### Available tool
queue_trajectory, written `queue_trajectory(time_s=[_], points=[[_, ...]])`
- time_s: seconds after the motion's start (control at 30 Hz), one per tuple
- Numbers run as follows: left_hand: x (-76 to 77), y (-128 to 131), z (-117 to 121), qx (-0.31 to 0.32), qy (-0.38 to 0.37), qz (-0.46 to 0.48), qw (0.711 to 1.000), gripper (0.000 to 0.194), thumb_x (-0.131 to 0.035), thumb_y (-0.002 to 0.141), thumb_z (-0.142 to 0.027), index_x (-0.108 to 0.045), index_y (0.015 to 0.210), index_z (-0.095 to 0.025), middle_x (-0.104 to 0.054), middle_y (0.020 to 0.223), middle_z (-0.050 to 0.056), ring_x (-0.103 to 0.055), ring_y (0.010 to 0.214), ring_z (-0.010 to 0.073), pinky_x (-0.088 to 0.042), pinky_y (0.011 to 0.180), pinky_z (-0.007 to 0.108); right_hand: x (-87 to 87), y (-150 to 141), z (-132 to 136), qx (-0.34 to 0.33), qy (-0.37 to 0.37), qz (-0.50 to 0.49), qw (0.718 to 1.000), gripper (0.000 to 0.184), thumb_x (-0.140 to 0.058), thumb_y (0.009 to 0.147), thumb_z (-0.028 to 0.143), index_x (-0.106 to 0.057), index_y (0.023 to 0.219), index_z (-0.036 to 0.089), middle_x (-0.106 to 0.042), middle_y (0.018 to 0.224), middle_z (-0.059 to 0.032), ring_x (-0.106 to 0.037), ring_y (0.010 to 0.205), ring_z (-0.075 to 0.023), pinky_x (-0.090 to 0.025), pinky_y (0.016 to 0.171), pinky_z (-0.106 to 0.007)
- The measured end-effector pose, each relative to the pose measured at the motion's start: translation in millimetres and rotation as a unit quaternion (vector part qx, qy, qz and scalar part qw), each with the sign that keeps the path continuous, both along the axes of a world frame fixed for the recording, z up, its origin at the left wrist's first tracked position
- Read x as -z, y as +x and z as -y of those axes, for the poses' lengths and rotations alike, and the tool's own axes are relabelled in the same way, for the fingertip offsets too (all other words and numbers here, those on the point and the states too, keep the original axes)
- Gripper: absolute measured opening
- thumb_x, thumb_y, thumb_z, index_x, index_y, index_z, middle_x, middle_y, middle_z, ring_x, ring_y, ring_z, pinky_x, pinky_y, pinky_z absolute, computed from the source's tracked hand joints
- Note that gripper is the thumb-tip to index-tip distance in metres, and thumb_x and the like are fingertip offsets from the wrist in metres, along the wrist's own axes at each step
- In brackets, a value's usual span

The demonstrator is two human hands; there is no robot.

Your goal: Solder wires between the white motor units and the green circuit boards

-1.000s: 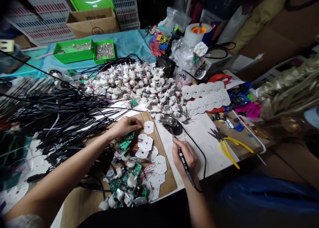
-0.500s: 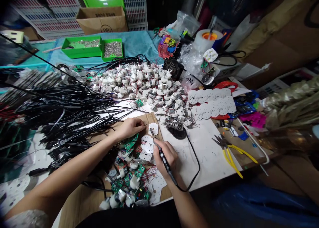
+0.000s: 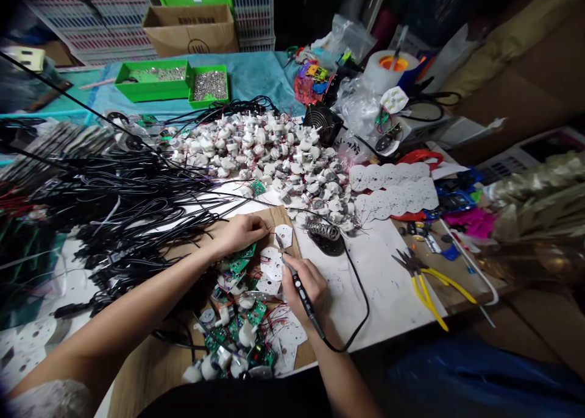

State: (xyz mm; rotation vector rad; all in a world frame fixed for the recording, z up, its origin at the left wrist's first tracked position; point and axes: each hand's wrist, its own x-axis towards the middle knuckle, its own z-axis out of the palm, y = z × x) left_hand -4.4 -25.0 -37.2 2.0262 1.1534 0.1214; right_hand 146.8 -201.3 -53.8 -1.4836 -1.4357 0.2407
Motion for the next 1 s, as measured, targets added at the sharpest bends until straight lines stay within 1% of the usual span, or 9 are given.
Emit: queue_trajectory(time_s=[0.17,0.27,0.43,0.57,0.67,0.73,0.83,0.93,1.0], points=[[0.3,0.4,0.1,0.004,0.005,-0.003,1.0,0.022,-0.059,0.084,-0.031,-0.072,0.074,-0.016,-0.063,0.064,0.0,-0.052,0.06,0.0135,-0.034,0.061,0.026,2.9,0.5,-0.6,-0.007,0.002,0.027,1.0,0.022,-0.059,0.095,0.011,-0.071,0.112,0.018,-0.075,0.091,-0.0076,-0.072,0.082,-0.0187,-0.06,0.076,-0.031],[0.3,0.6,0.0,0.005,0.007,-0.013,1.0,0.02,-0.059,0.084,-0.028,-0.072,0.076,-0.015,-0.064,0.066,0.0,-0.053,0.061,0.0137,-0.035,0.061,0.026,4.6,0.4,-0.1,-0.01,0.003,0.031,0.999,0.021,-0.059,0.095,0.011,-0.071,0.111,0.018,-0.075,0.091,-0.0081,-0.072,0.083,-0.0191,-0.061,0.077,-0.032],[-2.1,1.1,0.4,0.003,0.012,-0.015,1.0,0.016,-0.059,0.081,-0.022,-0.071,0.074,-0.016,-0.061,0.063,-0.001,-0.049,0.058,0.0125,-0.032,0.06,0.025,2.7,2.6,1.2,0.005,0.004,-0.008,1.0,0.022,-0.058,0.096,0.013,-0.071,0.113,0.019,-0.075,0.092,-0.0079,-0.073,0.083,-0.0191,-0.061,0.076,-0.031],[-4.3,1.7,1.4,0.0,0.011,-0.017,1.0,0.015,-0.059,0.082,-0.02,-0.07,0.072,-0.016,-0.059,0.062,-0.002,-0.048,0.058,0.0115,-0.031,0.059,0.025,-1.1,3.5,1.5,0.025,0.016,-0.029,0.999,0.022,-0.059,0.096,0.013,-0.072,0.112,0.02,-0.076,0.094,-0.0068,-0.073,0.083,-0.0183,-0.061,0.074,-0.029],[-3.1,0.6,2.4,-0.001,0.02,-0.014,1.0,0.015,-0.06,0.082,-0.021,-0.07,0.072,-0.016,-0.057,0.06,-0.003,-0.048,0.057,0.0111,-0.032,0.059,0.024,-2.1,2.5,1.6,0.031,0.012,-0.039,0.999,0.022,-0.059,0.096,0.014,-0.073,0.112,0.021,-0.076,0.094,-0.0064,-0.073,0.084,-0.0183,-0.061,0.076,-0.03],[-0.9,-1.4,2.7,-0.002,0.028,0.015,1.0,0.014,-0.061,0.083,-0.021,-0.071,0.074,-0.016,-0.06,0.063,-0.002,-0.05,0.059,0.0115,-0.034,0.059,0.023,-1.6,1.9,1.7,0.035,0.005,-0.045,0.998,0.021,-0.059,0.097,0.015,-0.073,0.112,0.021,-0.076,0.094,-0.0067,-0.073,0.084,-0.0189,-0.061,0.076,-0.031],[1.9,-5.1,1.9,0.006,0.055,0.107,0.993,0.012,-0.067,0.084,-0.027,-0.073,0.078,-0.017,-0.067,0.078,0.001,-0.059,0.07,0.0133,-0.042,0.065,0.023,-0.4,2.3,1.9,0.042,0.001,-0.052,0.998,0.02,-0.059,0.097,0.017,-0.073,0.111,0.021,-0.076,0.096,-0.0072,-0.073,0.084,-0.0199,-0.061,0.076,-0.032],[2.1,-7.0,0.7,0.047,0.06,0.198,0.977,0.013,-0.068,0.087,-0.029,-0.074,0.082,-0.018,-0.071,0.088,0.004,-0.065,0.081,0.0153,-0.049,0.076,0.025,0.2,3.6,2.4,0.05,0.0,-0.055,0.997,0.02,-0.059,0.097,0.017,-0.073,0.111,0.021,-0.076,0.096,-0.0065,-0.073,0.085,-0.0198,-0.06,0.076,-0.031],[1.5,-6.6,0.6,0.079,0.039,0.215,0.973,0.015,-0.065,0.089,-0.029,-0.074,0.085,-0.019,-0.074,0.089,0.004,-0.067,0.083,0.0155,-0.049,0.079,0.025,-0.4,4.4,2.8,0.057,-0.004,-0.059,0.997,0.02,-0.059,0.097,0.018,-0.073,0.111,0.021,-0.076,0.095,-0.0062,-0.073,0.085,-0.0194,-0.06,0.077,-0.031]])
